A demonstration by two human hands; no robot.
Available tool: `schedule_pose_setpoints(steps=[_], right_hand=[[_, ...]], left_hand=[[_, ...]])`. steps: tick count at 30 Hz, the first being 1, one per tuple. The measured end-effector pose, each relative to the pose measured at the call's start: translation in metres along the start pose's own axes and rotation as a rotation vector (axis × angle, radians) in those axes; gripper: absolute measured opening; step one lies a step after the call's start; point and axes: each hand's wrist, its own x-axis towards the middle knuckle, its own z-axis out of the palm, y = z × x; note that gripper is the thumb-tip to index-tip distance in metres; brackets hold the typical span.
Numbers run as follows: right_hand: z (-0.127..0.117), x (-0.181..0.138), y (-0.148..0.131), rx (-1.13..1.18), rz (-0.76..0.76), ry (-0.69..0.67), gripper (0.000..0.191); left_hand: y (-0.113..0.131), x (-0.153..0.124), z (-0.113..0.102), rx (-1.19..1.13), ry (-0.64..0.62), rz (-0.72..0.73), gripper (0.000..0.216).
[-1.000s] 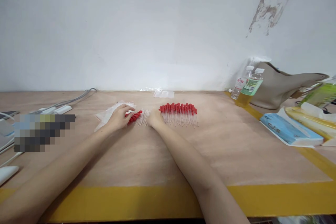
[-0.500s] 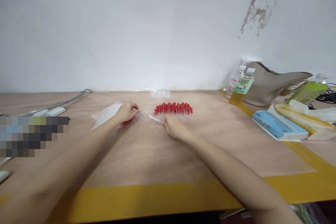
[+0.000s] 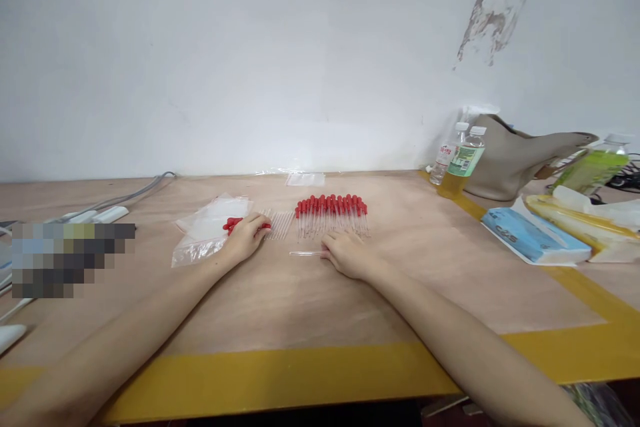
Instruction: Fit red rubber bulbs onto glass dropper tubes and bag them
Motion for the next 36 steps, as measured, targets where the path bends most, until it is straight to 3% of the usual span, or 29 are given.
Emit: schedule_pose_setpoints(steps=[7, 11, 15, 22, 25, 30, 33, 36], right_hand=[[0.006, 0.0, -0.002, 0.188, 0.03, 0.075, 0.007], [0.012, 0.005, -0.008, 0.334, 0.083, 0.133, 0.013], [0.017, 0.009, -0.013, 0.386, 0.125, 0.164, 0.005], [0.021, 0.007, -0.012, 0.355, 0.159, 0.273, 0.006], [0.021, 0.006, -0.011, 0.39, 0.177, 0.301, 0.007], [0.021, 0.005, -0.011, 0.439, 0.205, 0.363, 0.014], [0.019, 0.004, -0.014, 0.415, 0.133, 0.392, 0.02], [0.015, 0.003, -0.019, 0.396, 0.093, 0.381, 0.021]], left_hand=[[-0.001, 0.0, 0.003, 0.082, 0.015, 0.06, 0.014], [0.002, -0.003, 0.002, 0.137, 0.034, 0.005, 0.016], [0.004, -0.005, 0.002, 0.162, 0.031, -0.053, 0.016], [0.012, -0.007, -0.006, -0.103, 0.277, -0.118, 0.02], [0.021, -0.011, -0.007, -0.253, 0.311, -0.147, 0.018], [0.042, -0.018, 0.003, -0.457, 0.187, -0.268, 0.013], [0.055, -0.02, 0.007, -0.517, 0.072, -0.255, 0.014], [0.064, -0.02, 0.008, -0.542, 0.043, -0.214, 0.013]])
